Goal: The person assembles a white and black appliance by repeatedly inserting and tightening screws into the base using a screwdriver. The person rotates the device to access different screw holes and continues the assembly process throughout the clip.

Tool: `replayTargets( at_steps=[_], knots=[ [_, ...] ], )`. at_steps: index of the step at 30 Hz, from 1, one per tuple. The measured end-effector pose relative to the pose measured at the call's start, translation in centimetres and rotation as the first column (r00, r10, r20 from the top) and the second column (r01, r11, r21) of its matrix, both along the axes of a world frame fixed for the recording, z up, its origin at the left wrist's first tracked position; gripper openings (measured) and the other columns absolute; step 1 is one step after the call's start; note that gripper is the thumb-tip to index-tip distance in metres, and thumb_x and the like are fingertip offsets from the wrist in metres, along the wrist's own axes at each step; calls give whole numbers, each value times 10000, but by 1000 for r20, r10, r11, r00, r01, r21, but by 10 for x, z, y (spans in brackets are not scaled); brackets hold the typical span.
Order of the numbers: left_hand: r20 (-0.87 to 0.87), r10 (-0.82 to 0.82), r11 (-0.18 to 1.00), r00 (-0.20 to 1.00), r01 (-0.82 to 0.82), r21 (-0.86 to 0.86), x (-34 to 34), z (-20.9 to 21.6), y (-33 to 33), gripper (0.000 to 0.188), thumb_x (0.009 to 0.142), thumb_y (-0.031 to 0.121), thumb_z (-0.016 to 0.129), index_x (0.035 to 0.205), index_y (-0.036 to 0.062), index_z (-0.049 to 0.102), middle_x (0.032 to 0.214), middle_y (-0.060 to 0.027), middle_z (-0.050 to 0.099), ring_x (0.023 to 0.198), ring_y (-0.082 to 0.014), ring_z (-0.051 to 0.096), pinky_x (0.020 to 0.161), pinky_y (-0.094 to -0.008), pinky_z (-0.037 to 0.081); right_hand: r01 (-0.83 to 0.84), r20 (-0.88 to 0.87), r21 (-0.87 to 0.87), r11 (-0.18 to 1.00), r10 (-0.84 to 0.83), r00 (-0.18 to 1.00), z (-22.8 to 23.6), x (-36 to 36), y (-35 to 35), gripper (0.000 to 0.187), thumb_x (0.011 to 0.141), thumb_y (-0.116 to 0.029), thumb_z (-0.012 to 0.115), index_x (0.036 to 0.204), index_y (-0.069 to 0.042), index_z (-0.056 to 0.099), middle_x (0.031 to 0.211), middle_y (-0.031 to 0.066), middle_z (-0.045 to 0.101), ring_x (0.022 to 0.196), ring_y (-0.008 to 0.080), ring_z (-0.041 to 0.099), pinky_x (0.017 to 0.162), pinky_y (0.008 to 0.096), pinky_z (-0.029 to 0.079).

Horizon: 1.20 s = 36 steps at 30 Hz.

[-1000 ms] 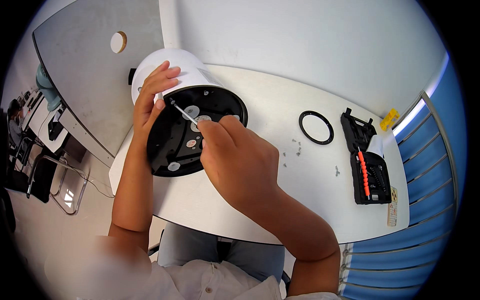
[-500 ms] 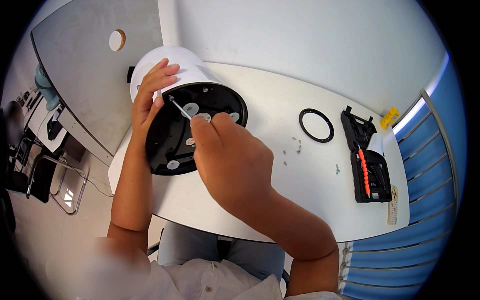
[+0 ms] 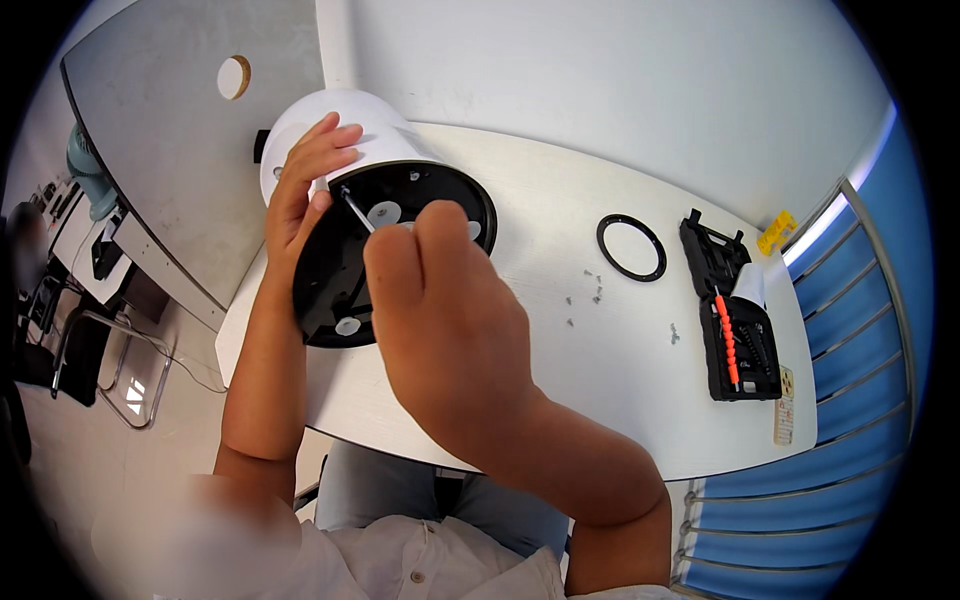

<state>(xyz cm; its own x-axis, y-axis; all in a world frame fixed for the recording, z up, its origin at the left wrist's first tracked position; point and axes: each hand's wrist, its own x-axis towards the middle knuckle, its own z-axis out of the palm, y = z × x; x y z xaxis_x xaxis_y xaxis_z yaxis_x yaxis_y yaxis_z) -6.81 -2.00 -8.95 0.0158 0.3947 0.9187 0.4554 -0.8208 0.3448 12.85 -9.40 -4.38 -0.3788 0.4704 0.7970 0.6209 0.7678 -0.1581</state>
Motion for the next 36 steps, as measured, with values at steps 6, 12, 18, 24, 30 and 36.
replayTargets(
  at_steps=[6, 12, 18, 24, 30, 36],
  knots=[
    [8, 18, 1000, 1000, -17, -23, 1, 0, -2, 396, 945, 454, 464, 1092, 142, 659, 1238, -57, 613, 1325, -334, 413, 1123, -535, 179, -55, -23, 98, 994, 57, 998, 7, 4, 2, 272, 692, 85, 658, 919, -33, 568, 813, 98, 531, 625, 232, 554, 500, 326, 440],
    [13, 26, 999, 1000, -26, -45, 1, 0, -4, 414, 944, 474, 455, 1085, 143, 660, 1237, -55, 614, 1326, -333, 413, 1125, -537, 176, -52, 5, 117, 992, 52, 999, 7, 2, 6, 286, 691, 10, 664, 925, -58, 516, 831, 79, 427, 524, 184, 477, 429, 297, 410],
    [9, 29, 998, 1000, -28, -52, 3, 2, -5, 421, 946, 471, 450, 1079, 132, 662, 1235, -62, 615, 1324, -338, 414, 1123, -535, 187, -66, -43, -76, 995, 63, 997, 14, 3, -1, 328, 668, 96, 684, 902, -45, 504, 874, 92, 473, 649, 221, 550, 541, 323, 445],
    [26, 9, 1000, 1000, -8, -20, 2, -1, -2, 394, 953, 427, 467, 1088, 113, 662, 1229, -82, 617, 1323, -348, 411, 1119, -511, 215, -122, -48, 36, 992, 124, 991, 8, 9, 8, 305, 667, 112, 664, 919, -28, 564, 819, 105, 523, 653, 247, 553, 541, 327, 439],
    [22, 2, 1000, 1000, -2, 2, 4, 0, -1, 386, 961, 414, 468, 1095, 107, 660, 1230, -83, 617, 1319, -341, 415, 1098, -474, 278, -53, -1, 28, 998, 53, 999, 7, 9, 9, 314, 684, 93, 676, 958, -28, 582, 794, 109, 530, 645, 256, 553, 532, 331, 434],
    [14, 16, 1000, 1000, -16, 2, 4, 1, -3, 397, 964, 426, 464, 1101, 108, 659, 1231, -82, 616, 1321, -339, 413, 1092, -465, 289, -90, -129, 37, 995, 94, 987, 4, 8, 16, 363, 645, 92, 703, 941, -43, 541, 862, 94, 493, 657, 244, 545, 514, 337, 417]
  ],
)
